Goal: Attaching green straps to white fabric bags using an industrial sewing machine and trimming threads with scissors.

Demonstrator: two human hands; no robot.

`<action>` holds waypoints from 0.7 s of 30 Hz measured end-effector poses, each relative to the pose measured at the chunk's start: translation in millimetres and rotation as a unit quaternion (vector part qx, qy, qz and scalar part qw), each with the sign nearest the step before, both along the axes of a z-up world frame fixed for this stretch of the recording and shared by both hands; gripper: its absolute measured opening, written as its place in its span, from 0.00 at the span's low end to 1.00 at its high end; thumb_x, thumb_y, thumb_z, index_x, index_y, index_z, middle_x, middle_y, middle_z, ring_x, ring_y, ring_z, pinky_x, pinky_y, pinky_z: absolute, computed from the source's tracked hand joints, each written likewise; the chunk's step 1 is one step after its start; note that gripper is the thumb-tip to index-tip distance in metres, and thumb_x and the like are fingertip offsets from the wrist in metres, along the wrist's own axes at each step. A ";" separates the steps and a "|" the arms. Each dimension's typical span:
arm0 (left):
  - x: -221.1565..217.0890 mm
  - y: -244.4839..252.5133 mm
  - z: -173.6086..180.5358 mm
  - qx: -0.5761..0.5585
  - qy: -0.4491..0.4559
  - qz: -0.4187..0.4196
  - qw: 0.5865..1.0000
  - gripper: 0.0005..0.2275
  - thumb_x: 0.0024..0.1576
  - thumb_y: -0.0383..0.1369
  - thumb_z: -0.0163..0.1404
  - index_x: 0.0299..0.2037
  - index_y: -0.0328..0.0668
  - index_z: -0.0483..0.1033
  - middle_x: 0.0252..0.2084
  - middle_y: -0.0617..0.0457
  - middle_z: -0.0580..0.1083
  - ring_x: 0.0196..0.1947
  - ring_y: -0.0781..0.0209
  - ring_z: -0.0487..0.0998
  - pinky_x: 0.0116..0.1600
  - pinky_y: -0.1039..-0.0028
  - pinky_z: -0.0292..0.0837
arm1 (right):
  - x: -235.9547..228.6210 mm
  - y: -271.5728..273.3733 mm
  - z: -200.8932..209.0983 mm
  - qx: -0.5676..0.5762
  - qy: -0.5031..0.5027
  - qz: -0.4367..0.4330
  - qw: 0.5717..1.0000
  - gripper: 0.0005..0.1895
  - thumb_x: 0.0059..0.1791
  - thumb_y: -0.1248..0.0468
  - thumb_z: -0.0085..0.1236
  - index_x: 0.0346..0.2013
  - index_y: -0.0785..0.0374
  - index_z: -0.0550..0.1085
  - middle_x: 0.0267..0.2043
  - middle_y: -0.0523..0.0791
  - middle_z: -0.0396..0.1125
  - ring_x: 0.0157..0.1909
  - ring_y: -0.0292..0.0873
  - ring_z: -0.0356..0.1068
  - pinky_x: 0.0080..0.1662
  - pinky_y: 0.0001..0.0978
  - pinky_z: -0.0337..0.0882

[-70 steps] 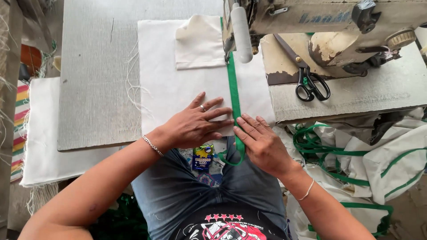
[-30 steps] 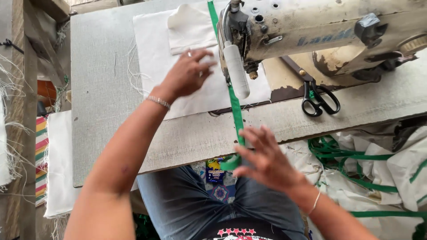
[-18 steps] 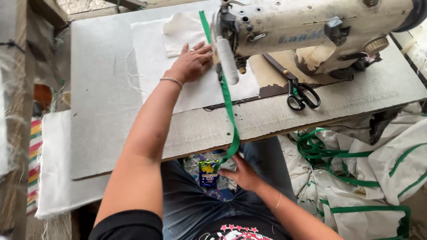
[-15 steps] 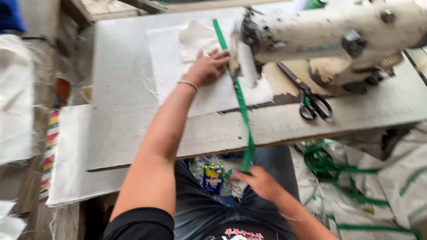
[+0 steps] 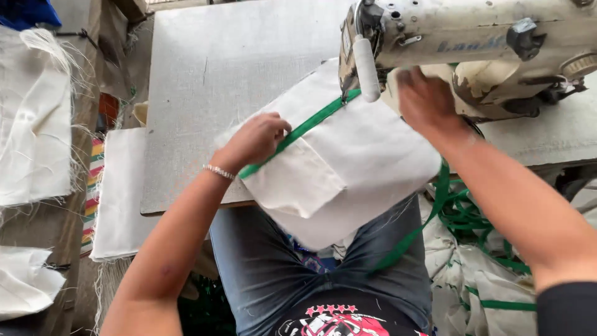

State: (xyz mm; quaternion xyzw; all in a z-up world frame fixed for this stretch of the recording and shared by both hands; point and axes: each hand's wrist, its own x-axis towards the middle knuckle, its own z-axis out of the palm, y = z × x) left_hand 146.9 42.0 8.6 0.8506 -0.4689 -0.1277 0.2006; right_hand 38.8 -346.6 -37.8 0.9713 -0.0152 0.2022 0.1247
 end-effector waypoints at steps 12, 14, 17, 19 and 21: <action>-105.1 -42.8 -12.5 -0.010 -0.121 -0.115 0.986 0.20 0.55 0.48 0.57 0.56 0.55 0.73 0.42 0.48 0.68 0.45 0.40 0.68 0.44 0.51 0.63 | -24.5 69.7 33.5 -0.017 0.016 0.085 0.996 0.09 0.49 0.73 0.51 0.38 0.62 0.78 0.51 0.54 0.68 0.67 0.61 0.62 0.70 0.73 0.41; -106.4 -49.7 0.7 0.008 -0.128 -0.107 0.986 0.15 0.59 0.46 0.53 0.52 0.55 0.80 0.50 0.52 0.70 0.60 0.46 0.66 0.63 0.50 0.62 | -57.0 82.2 39.0 0.111 -0.018 0.141 0.984 0.16 0.53 0.70 0.56 0.55 0.71 0.73 0.58 0.55 0.68 0.70 0.61 0.60 0.61 0.66 0.62; -88.9 -52.8 -22.3 -0.081 -0.111 -0.050 0.989 0.11 0.62 0.40 0.52 0.49 0.47 0.81 0.49 0.49 0.72 0.58 0.45 0.72 0.61 0.53 0.68 | -92.5 55.6 31.4 0.160 -0.185 0.156 0.957 0.10 0.49 0.73 0.64 0.46 0.64 0.81 0.47 0.48 0.76 0.56 0.53 0.73 0.52 0.45 0.72; -76.4 -62.0 -26.8 -0.102 -0.113 -0.018 0.988 0.10 0.63 0.37 0.50 0.49 0.46 0.81 0.48 0.48 0.73 0.57 0.47 0.74 0.60 0.55 0.69 | -114.0 26.7 70.8 0.163 -0.243 0.126 0.948 0.03 0.54 0.75 0.65 0.41 0.67 0.80 0.40 0.49 0.68 0.46 0.55 0.66 0.50 0.47 0.67; -68.3 -74.5 -34.8 -0.127 -0.117 0.013 0.985 0.09 0.64 0.35 0.49 0.48 0.44 0.81 0.47 0.48 0.74 0.55 0.48 0.76 0.59 0.57 0.71 | -125.8 -16.9 98.0 0.161 -0.303 0.094 0.935 0.09 0.60 0.77 0.66 0.35 0.69 0.78 0.33 0.49 0.60 0.37 0.56 0.59 0.47 0.49 0.61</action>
